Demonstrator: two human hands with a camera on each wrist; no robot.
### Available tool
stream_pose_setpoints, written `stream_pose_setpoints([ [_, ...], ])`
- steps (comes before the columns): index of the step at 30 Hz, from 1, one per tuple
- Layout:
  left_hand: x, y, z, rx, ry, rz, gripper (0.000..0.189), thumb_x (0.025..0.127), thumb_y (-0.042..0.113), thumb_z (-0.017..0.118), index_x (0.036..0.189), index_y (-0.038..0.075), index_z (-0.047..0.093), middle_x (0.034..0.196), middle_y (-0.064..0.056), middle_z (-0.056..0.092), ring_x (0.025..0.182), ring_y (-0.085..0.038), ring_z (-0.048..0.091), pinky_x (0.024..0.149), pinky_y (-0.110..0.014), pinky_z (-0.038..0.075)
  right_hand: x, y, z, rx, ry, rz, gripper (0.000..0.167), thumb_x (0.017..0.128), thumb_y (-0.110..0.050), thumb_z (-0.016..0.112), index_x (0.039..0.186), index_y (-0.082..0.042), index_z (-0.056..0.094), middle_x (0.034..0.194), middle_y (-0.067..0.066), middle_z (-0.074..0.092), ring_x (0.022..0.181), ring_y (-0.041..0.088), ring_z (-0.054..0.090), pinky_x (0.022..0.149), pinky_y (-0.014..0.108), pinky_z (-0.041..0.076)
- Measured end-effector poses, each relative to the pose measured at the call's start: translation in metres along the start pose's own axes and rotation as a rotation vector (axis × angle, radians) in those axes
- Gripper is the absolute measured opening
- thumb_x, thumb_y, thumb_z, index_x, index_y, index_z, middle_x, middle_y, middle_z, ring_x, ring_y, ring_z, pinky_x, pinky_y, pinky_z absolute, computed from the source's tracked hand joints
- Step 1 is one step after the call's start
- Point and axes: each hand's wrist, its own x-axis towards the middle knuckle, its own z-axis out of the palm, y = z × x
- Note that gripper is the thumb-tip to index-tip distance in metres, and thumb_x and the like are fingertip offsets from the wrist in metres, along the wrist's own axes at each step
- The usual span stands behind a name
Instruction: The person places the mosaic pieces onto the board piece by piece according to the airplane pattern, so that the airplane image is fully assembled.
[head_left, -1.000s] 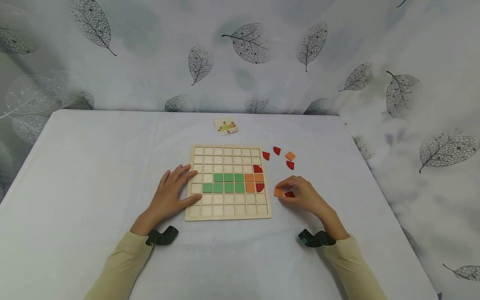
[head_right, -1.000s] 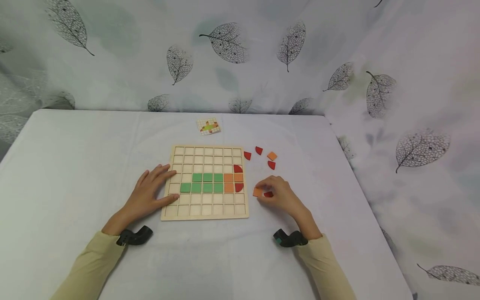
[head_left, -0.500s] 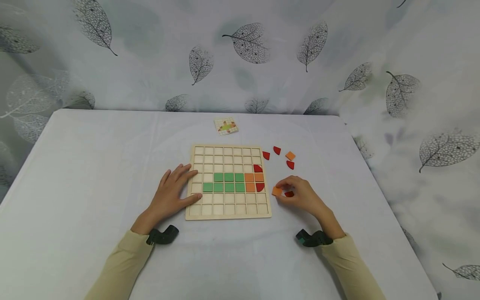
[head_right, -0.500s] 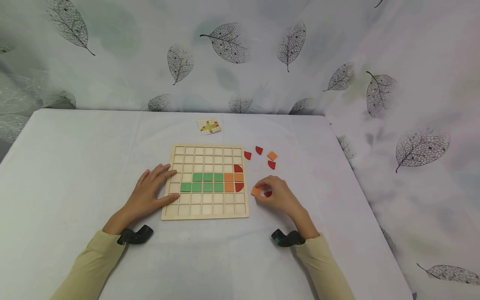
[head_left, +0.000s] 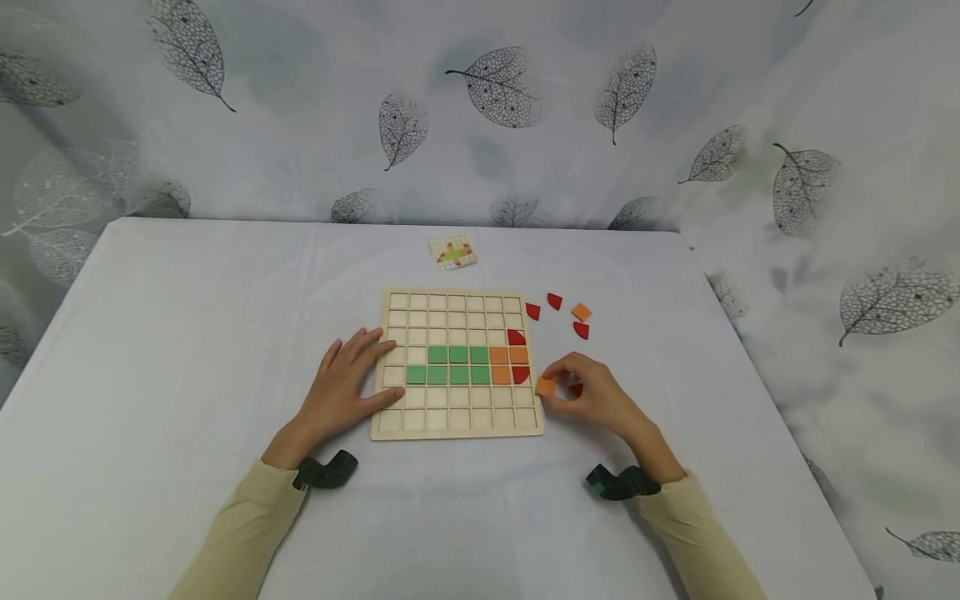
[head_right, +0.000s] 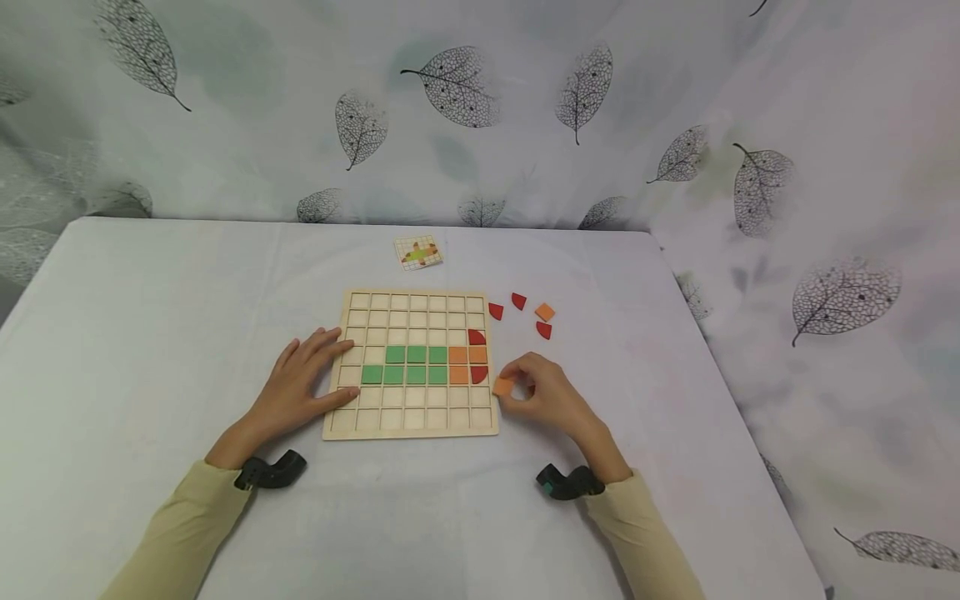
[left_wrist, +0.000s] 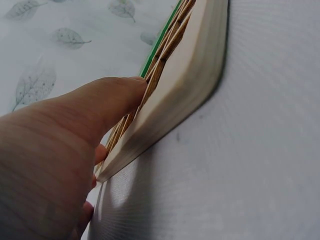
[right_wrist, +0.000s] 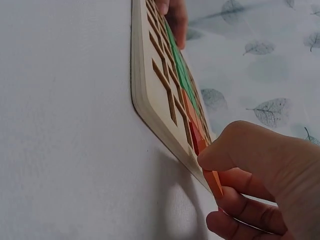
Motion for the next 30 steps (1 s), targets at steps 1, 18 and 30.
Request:
stream_pose_setpoints([
  [1, 0.000, 0.000, 0.000, -0.002, 0.005, 0.003, 0.072, 0.084, 0.042, 0.072, 0.143, 0.008, 0.047, 0.154, -0.014, 0.034, 0.146, -0.034, 0.021, 0.118, -0.054, 0.008, 0.000, -0.001, 0.001, 0.006, -0.002, -0.006, 0.025, 0.078, -0.008, 0.079, 0.100, -0.007, 0.068, 0.094, 0.001, 0.064, 0.083, 0.017, 0.054, 0.068, 0.025, 0.051],
  [18, 0.000, -0.002, 0.001, 0.005, -0.005, -0.004, 0.074, 0.084, 0.042, 0.072, 0.144, 0.009, 0.046, 0.155, -0.014, 0.033, 0.147, -0.034, 0.020, 0.118, -0.053, 0.007, 0.015, -0.022, 0.020, 0.074, -0.062, -0.152, 0.024, 0.079, -0.007, 0.077, 0.101, -0.004, 0.067, 0.095, 0.002, 0.063, 0.084, 0.017, 0.056, 0.072, 0.028, 0.050],
  [30, 0.000, -0.001, -0.001, -0.001, -0.013, -0.004, 0.073, 0.084, 0.043, 0.072, 0.143, 0.009, 0.047, 0.155, -0.013, 0.033, 0.147, -0.033, 0.019, 0.119, -0.053, 0.006, 0.019, -0.032, 0.030, 0.092, -0.096, -0.159, 0.024, 0.078, -0.009, 0.076, 0.100, -0.006, 0.067, 0.095, 0.000, 0.062, 0.085, 0.015, 0.057, 0.076, 0.026, 0.051],
])
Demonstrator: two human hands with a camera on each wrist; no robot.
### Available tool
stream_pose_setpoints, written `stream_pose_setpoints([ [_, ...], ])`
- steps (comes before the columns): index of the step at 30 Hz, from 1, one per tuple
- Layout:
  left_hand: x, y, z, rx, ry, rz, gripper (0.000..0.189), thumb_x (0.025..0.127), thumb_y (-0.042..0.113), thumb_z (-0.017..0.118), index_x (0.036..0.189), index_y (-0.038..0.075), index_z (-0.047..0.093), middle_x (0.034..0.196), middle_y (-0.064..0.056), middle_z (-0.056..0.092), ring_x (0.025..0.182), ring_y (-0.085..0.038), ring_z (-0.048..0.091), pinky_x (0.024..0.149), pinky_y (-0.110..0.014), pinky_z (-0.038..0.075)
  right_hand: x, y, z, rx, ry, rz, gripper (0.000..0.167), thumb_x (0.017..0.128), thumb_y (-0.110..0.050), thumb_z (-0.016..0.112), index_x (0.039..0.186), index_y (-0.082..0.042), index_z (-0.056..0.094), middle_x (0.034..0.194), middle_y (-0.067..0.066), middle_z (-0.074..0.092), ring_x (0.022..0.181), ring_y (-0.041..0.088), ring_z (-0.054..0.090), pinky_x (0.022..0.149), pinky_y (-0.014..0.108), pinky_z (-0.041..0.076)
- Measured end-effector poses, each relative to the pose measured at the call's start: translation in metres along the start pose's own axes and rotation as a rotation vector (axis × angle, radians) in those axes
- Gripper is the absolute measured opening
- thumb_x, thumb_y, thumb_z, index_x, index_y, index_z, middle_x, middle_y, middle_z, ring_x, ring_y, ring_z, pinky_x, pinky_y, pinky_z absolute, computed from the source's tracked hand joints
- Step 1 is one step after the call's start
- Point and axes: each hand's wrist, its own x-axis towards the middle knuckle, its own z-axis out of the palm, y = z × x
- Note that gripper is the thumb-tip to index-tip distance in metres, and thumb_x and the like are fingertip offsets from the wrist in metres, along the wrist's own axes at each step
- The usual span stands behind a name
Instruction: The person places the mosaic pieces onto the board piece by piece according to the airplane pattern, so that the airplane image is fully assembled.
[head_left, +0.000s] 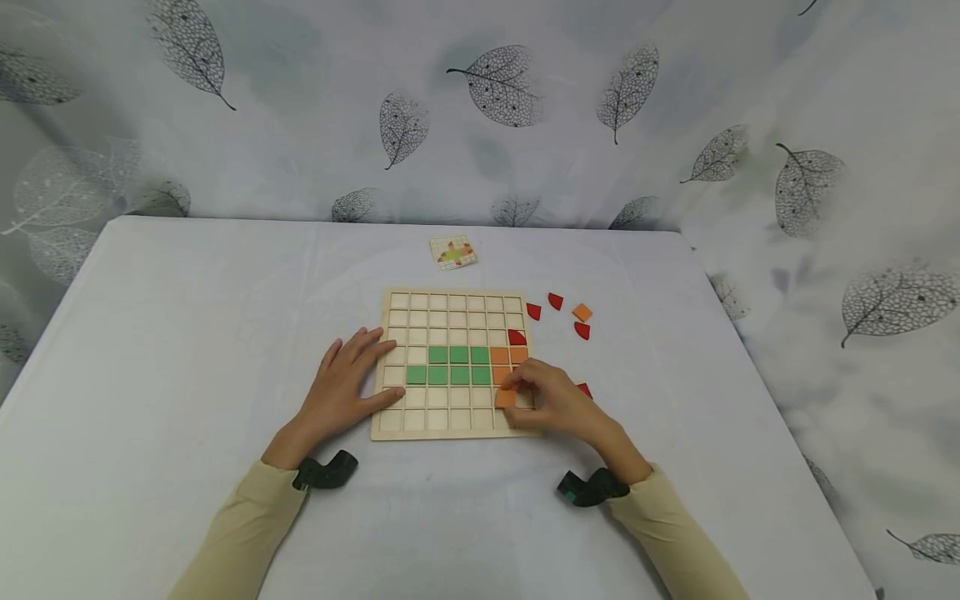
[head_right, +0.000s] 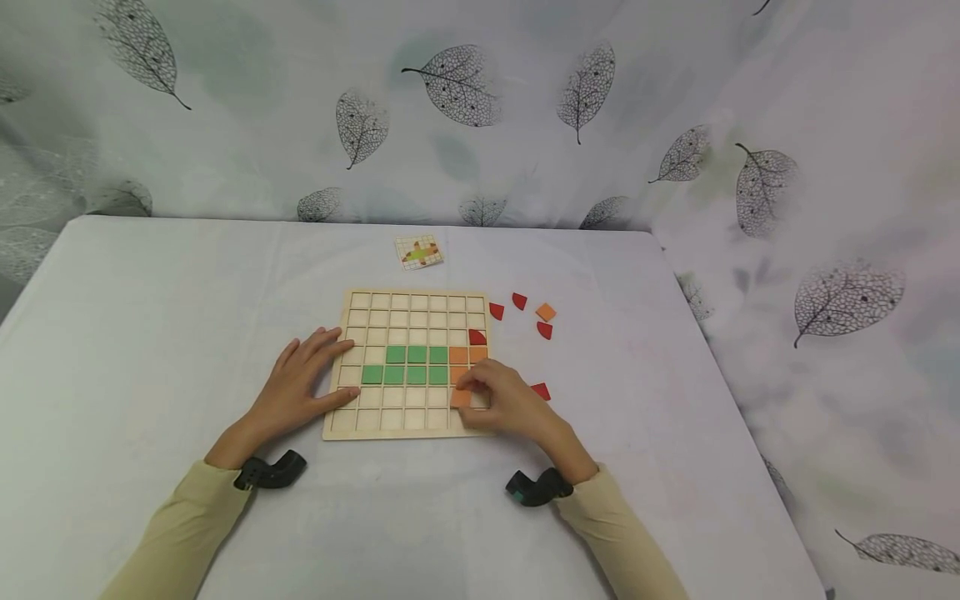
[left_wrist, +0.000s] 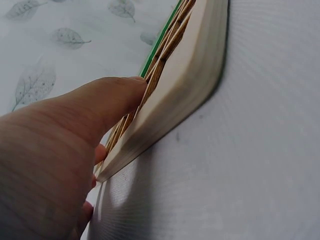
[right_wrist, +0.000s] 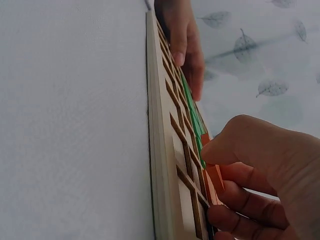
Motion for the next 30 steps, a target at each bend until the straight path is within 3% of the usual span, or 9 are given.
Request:
stream_pose_setpoints([
  [8, 0.000, -0.001, 0.001, -0.004, 0.001, -0.001, 0.073, 0.084, 0.044, 0.072, 0.144, 0.010, 0.047, 0.155, -0.013, 0.033, 0.147, -0.033, 0.019, 0.119, -0.053, 0.006, 0.007, -0.005, 0.007, 0.010, -0.032, -0.018, 0.023, 0.079, -0.010, 0.075, 0.100, -0.008, 0.067, 0.094, -0.002, 0.062, 0.086, 0.014, 0.055, 0.075, 0.025, 0.050],
  [21, 0.000, 0.000, 0.001, -0.004, 0.002, -0.006, 0.073, 0.084, 0.043, 0.072, 0.144, 0.009, 0.046, 0.155, -0.013, 0.033, 0.147, -0.033, 0.019, 0.119, -0.052, 0.006, 0.025, -0.015, 0.022, -0.095, -0.067, 0.005, 0.023, 0.083, -0.017, 0.073, 0.105, -0.013, 0.068, 0.100, -0.005, 0.061, 0.088, 0.009, 0.053, 0.078, 0.024, 0.049],
  [30, 0.000, 0.001, 0.000, 0.004, -0.004, -0.012, 0.073, 0.085, 0.043, 0.072, 0.144, 0.009, 0.046, 0.155, -0.013, 0.033, 0.147, -0.033, 0.019, 0.119, -0.053, 0.006, 0.036, -0.020, 0.029, -0.111, -0.097, 0.001, 0.022, 0.086, -0.019, 0.072, 0.108, -0.016, 0.071, 0.099, -0.005, 0.061, 0.080, 0.010, 0.050, 0.066, 0.021, 0.044],
])
